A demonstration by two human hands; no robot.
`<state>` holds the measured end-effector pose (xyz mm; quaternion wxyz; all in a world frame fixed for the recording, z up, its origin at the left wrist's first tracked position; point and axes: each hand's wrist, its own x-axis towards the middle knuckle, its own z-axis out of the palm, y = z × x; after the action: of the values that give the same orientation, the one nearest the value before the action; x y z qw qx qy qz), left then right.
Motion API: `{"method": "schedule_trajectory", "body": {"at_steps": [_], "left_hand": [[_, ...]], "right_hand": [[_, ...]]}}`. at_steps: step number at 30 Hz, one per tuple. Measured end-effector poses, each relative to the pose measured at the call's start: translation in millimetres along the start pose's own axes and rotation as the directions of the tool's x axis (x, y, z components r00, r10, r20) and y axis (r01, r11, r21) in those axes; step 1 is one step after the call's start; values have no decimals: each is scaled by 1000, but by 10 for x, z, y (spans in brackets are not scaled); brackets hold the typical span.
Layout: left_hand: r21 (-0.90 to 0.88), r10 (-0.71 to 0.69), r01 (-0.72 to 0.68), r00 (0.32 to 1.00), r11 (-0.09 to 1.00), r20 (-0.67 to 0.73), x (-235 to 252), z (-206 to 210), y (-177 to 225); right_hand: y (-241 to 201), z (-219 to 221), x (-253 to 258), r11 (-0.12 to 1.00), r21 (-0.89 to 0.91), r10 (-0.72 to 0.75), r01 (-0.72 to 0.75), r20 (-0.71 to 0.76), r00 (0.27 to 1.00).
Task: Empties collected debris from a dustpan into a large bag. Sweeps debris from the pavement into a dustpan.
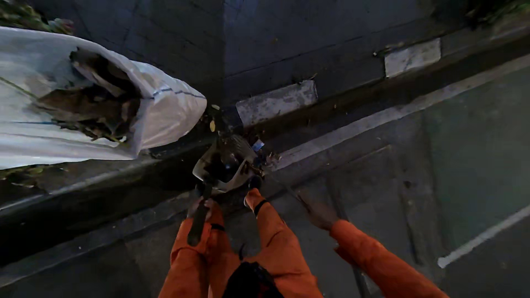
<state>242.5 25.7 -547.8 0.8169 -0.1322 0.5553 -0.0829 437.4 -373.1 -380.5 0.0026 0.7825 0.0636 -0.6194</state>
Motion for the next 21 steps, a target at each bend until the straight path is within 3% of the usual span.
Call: {"method": "schedule_trajectory", "body": {"at_steps": [3, 6, 8, 9, 11, 13, 16, 19, 21], "left_hand": [[38, 47, -46, 998, 998, -39, -221, -7, -23], [22, 41, -40, 999, 999, -14, -301, -113, -14], [207, 132, -90, 971, 974, -200, -331, 26, -71], [371, 234, -114, 926, 922, -296, -272, 119, -108], [623, 350, -194, 927, 758, -136, -17, -188, -8], [649, 336, -249, 942, 719, -10, 137, -449, 169], [461, 146, -46, 972, 886, -184, -57, -13, -27], [342, 53, 23, 976, 939, -211, -193, 216, -188], [383, 45, 17, 987, 924, -153, -259, 225, -246]], "right_hand": [[59, 175, -195, 998, 20, 56, -56, -13, 998], [-271, 37, 97, 992, 128, 7, 8, -121, 993], [-704, -303, 463, 984, 154, -65, 95, -187, 980], [-870, -511, 668, 981, 145, -101, 132, -199, 975], [-995, -858, 869, 989, 60, -126, 135, -136, 983], [-721, -889, 857, 989, -44, -144, 141, -83, 986], [121, -509, 534, 988, -11, -157, 157, -98, 983], [843, 202, 176, 961, 272, 54, -37, -56, 997], [1161, 502, 141, 838, 522, 223, -160, -60, 973]]}}
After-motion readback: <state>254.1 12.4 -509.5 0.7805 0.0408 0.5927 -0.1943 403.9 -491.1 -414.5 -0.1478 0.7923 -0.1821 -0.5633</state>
